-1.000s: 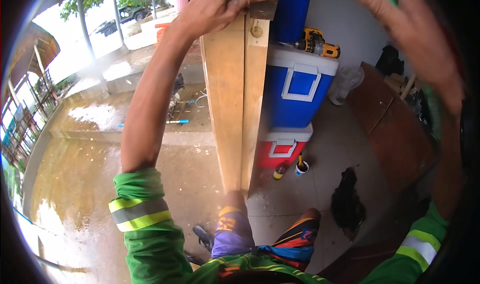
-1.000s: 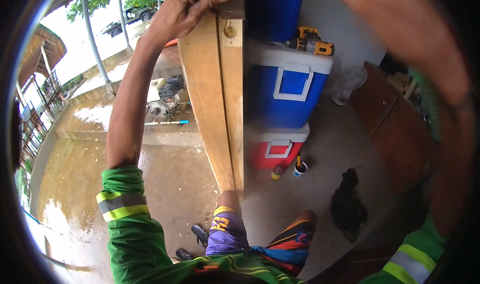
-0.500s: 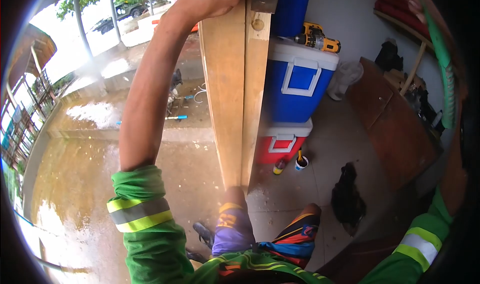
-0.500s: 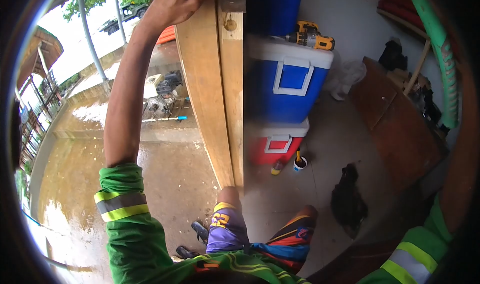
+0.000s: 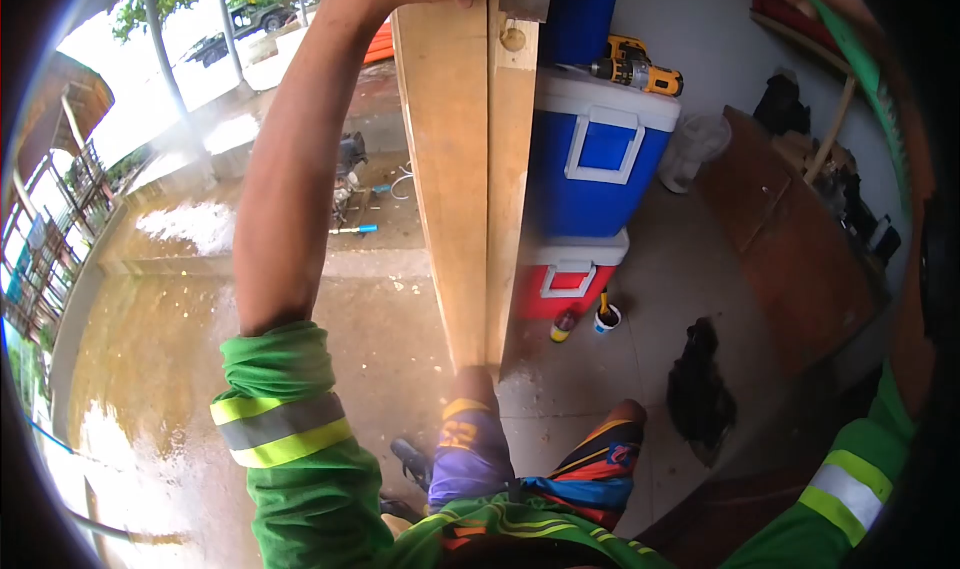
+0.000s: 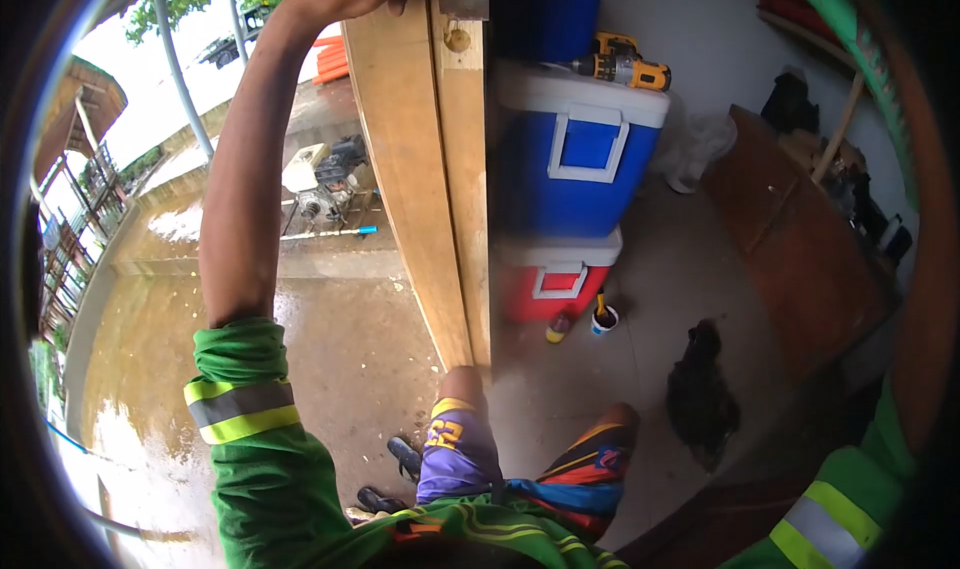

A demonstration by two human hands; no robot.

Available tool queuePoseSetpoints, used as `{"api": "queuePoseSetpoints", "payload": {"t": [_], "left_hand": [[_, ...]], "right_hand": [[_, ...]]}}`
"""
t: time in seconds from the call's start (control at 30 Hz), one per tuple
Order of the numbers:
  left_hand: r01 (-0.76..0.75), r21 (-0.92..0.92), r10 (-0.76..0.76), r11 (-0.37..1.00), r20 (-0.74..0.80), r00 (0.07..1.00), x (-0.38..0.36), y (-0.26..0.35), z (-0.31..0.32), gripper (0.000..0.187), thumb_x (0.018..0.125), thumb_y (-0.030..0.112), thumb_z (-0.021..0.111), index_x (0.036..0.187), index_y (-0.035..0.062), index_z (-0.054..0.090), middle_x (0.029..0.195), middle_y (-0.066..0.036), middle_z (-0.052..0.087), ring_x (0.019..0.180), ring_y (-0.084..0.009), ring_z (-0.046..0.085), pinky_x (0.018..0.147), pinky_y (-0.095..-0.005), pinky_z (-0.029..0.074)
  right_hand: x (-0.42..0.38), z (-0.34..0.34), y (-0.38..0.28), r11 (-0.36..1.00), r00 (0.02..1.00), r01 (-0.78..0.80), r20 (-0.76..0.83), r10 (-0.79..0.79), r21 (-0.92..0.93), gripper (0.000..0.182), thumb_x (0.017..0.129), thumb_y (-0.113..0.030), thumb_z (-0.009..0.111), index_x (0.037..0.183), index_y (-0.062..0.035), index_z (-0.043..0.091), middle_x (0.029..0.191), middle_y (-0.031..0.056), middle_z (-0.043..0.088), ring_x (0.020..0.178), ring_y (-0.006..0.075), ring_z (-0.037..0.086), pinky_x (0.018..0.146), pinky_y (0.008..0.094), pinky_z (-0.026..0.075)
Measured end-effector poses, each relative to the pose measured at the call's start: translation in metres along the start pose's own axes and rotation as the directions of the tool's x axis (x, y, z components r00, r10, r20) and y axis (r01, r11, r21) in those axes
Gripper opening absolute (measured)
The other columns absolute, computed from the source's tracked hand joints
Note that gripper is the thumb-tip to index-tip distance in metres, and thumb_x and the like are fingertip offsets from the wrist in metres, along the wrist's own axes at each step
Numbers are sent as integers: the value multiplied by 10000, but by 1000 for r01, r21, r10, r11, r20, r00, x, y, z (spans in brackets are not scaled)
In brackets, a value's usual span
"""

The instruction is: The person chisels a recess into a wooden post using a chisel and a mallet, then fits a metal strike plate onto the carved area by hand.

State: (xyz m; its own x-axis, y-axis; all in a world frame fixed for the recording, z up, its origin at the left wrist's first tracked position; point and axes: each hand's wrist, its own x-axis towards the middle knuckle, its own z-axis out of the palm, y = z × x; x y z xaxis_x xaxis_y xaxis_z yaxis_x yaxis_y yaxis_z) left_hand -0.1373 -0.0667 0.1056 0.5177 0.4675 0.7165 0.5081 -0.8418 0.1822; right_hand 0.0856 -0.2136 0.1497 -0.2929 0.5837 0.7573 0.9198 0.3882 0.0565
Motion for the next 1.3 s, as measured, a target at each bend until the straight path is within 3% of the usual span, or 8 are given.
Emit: {"api": "queuePoseSetpoints", "payload": {"t": [0.2, 0.43, 0.5, 0.73, 0.9, 1.03, 1.13, 1.3], "left_hand": [[5, 7, -5, 1000, 13, 1000, 4, -14, 3, 206, 981, 224, 659, 1042, 28, 676, 729, -9, 633, 621, -119, 560, 610, -308, 477], [24, 103, -25, 994, 4, 1000, 2, -19, 3, 195, 978, 220, 664, 1005, 29, 688, 712, -20, 629, 602, -121, 548, 594, -312, 473], [-253, 59, 257, 966, -67, 964, 2, -27, 13, 195, 977, 221, 666, 996, 28, 685, 686, -24, 611, 572, -125, 540, 567, -313, 465], [56, 73, -61, 996, 69, 996, -6, -9, 3, 197, 974, 203, 662, 1056, 27, 692, 777, -72, 692, 690, -163, 626, 671, -340, 508], [-386, -15, 385, 922, -35, 922, 1, -36, 17, 200, 974, 212, 658, 979, 13, 673, 704, -88, 649, 618, -187, 586, 615, -368, 491], [73, 143, -88, 987, 98, 991, -15, 11, -1, 210, 973, 212, 656, 913, 10, 662, 699, -124, 635, 672, -190, 591, 619, -383, 489], [-107, 597, 14, 795, 159, 987, -8, -12, 10, 190, 966, 217, 667, 978, 28, 652, 741, -111, 632, 703, -159, 581, 575, -344, 470], [-190, 310, 235, 932, -114, 965, -70, -35, 43, 431, 964, 420, 637, 876, -2, 659, 674, -170, 586, 579, -289, 554, 599, -417, 445]], "right_hand": [[-7, 10, -6, 988, 993, 113, -17, -116, -110, 589, 1051, -308, 503, 1556, -80, 304, 687, 19, 504, 461, 74, 489, 391, 215, 442], [-9, 4, -8, 986, 1000, 8, -27, -4, 165, 619, 1049, -308, 510, 1571, -84, 265, 674, 10, 489, 465, 69, 475, 394, 229, 429], [-4, 10, -3, 988, 998, -48, 41, 43, 144, 629, 1048, -314, 512, 1575, -87, 255, 672, 10, 487, 466, 75, 466, 395, 239, 428], [-7, 16, -6, 980, 990, -135, 61, 127, 143, 645, 1048, -340, 513, 1584, -106, 241, 677, 15, 486, 480, 88, 470, 409, 251, 442], [-6, 12, 0, 986, 989, -94, 129, 76, 136, 629, 1053, -318, 506, 1586, -113, 241, 678, 11, 483, 496, 85, 483, 412, 242, 437], [-9, 12, -6, 971, 979, -152, 165, 122, 185, 620, 1058, -294, 499, 1587, -106, 236, 670, 5, 472, 504, 84, 483, 423, 245, 436], [-14, 15, 0, 974, 960, -175, 243, 137, 142, 620, 1063, -286, 486, 1589, -93, 220, 668, 2, 469, 505, 82, 472, 434, 249, 441], [-56, 6, 6, 917, 930, -314, 276, 244, 246, 643, 1020, -275, 565, 1565, -99, 272, 823, 62, 517, 648, 115, 511, 575, 264, 464]]}}
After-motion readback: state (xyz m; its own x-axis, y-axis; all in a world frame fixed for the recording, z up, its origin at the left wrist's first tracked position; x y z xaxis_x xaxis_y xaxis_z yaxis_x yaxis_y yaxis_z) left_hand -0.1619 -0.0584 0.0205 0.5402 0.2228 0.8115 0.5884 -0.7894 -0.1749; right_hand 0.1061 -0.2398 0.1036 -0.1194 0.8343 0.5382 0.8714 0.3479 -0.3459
